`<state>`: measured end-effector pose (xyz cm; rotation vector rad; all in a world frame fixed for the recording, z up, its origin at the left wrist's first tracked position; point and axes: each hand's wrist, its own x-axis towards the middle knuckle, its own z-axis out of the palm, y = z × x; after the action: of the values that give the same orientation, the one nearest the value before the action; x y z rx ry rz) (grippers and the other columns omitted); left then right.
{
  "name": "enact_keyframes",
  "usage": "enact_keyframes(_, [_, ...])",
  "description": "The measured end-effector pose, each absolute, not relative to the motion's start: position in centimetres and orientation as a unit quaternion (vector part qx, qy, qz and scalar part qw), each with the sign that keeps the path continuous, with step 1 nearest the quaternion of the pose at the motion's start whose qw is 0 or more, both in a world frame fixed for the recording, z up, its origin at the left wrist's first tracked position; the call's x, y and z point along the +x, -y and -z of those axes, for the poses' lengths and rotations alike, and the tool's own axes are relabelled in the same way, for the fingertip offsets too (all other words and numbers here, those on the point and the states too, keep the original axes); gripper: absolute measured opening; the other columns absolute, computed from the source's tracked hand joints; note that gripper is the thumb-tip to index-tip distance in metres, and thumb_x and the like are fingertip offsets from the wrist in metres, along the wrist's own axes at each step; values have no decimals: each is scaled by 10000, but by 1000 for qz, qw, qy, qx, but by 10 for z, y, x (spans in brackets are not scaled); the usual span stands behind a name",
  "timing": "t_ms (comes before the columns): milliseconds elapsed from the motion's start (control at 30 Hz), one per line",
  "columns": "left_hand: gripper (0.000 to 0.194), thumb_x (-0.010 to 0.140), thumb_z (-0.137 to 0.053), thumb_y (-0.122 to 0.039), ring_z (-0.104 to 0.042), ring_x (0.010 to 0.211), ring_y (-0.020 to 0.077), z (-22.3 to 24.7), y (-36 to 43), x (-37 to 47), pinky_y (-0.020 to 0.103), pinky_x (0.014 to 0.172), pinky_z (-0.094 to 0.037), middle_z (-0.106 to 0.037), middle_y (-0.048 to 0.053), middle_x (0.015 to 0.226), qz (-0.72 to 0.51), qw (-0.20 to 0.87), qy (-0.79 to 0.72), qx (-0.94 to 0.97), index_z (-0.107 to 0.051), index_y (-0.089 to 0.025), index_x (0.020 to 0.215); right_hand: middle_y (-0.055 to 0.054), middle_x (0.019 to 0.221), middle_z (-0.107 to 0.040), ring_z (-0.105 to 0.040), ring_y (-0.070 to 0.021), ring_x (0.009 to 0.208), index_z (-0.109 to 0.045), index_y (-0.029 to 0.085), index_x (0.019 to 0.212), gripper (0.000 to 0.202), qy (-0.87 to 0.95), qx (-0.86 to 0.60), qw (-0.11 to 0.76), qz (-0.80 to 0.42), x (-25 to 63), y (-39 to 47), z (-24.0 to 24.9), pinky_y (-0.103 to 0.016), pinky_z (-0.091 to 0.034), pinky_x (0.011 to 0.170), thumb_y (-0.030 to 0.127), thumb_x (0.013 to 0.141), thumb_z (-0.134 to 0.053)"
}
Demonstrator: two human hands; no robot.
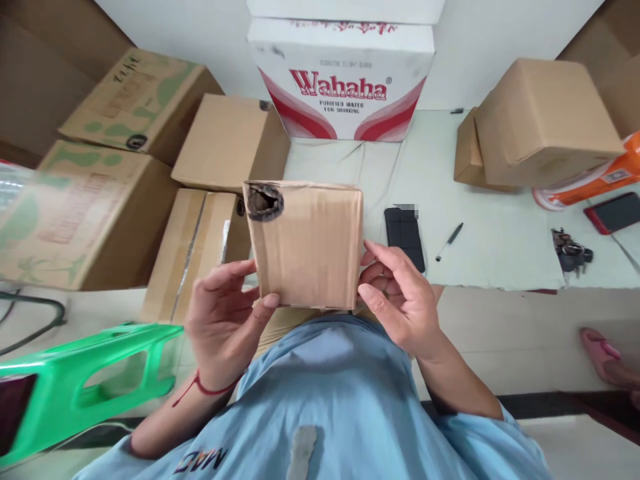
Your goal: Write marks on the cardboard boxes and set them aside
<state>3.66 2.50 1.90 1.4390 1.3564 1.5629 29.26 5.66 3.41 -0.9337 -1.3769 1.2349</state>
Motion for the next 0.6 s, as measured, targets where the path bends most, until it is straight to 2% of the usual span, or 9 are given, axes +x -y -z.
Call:
enact_keyframes(133, [621,977,-831,-281,-663,1103,190,-25,-31,38,233,739,-670,-621,76,1248,-554,260,-496,616,-608,-328,1555,-65,1323,-708,-728,-157,933,-691,395,1510,517,566,-389,507,-521,299,-59,-46,-309,-708,768,209,1029,-728])
enact_keyframes(200, [708,972,-828,-269,-644,1207,230,-25,-38,37,275,778,-678,-590,103,1364,-539,192,-499,651,-553,-354,1618,-62,1331,-738,-750,-157,937,-694,392,1505,504,573,-386,498,-524,301,-58,-49,-308,-706,785,213,1035,-722])
enact_keyframes(267, [673,986,-794,-236,-560,1426,308,-26,-47,34,396,970,-677,-518,119,1538,-509,97,-492,700,-574,-378,1606,-60,1344,-757,-770,-162,940,-669,402,1529,515,591,-384,479,-524,304,-57,-50,-319,-704,796,220,1048,-702])
enact_keyframes(333, [546,1036,-734,-277,-409,1605,388,-28,-58,31,572,1213,-550,-476,126,1648,-466,34,-458,756,-624,-346,1566,-60,1360,-765,-786,-177,965,-660,404,1534,512,623,-401,454,-495,312,-60,-48,-339,-696,817,230,1054,-691])
enact_keyframes(400, [550,1066,-705,-413,-370,1649,423,-29,-69,29,661,1312,-418,-461,169,1701,-434,35,-417,798,-599,-269,1586,-72,1314,-782,-790,-203,985,-738,357,1435,401,670,-460,419,-404,329,-71,-41,-364,-678,850,259,1048,-693])
enact_keyframes(467, [730,1032,-738,-524,-423,1628,433,-29,-75,29,663,1305,-429,-419,226,1740,-425,58,-394,813,-507,-209,1649,-102,1224,-794,-779,-233,959,-820,273,1265,268,705,-560,353,-253,355,-89,-30,-394,-648,863,294,1044,-670])
enact_keyframes(500, [780,1015,-766,-519,-441,1621,431,-29,-77,29,650,1287,-457,-392,239,1758,-424,64,-393,814,-474,-205,1667,-128,1213,-787,-768,-252,950,-827,234,1235,278,707,-616,302,-172,371,-99,-23,-412,-632,857,300,1041,-640])
enact_keyframes(600, [705,1017,-783,-302,-435,1632,408,-24,-74,30,616,1265,-494,-389,226,1771,-418,57,-411,808,-486,-221,1652,-187,1416,-694,-738,-294,939,-774,214,1384,432,691,-721,38,-41,415,-130,-4,-412,-556,751,265,1008,-567])
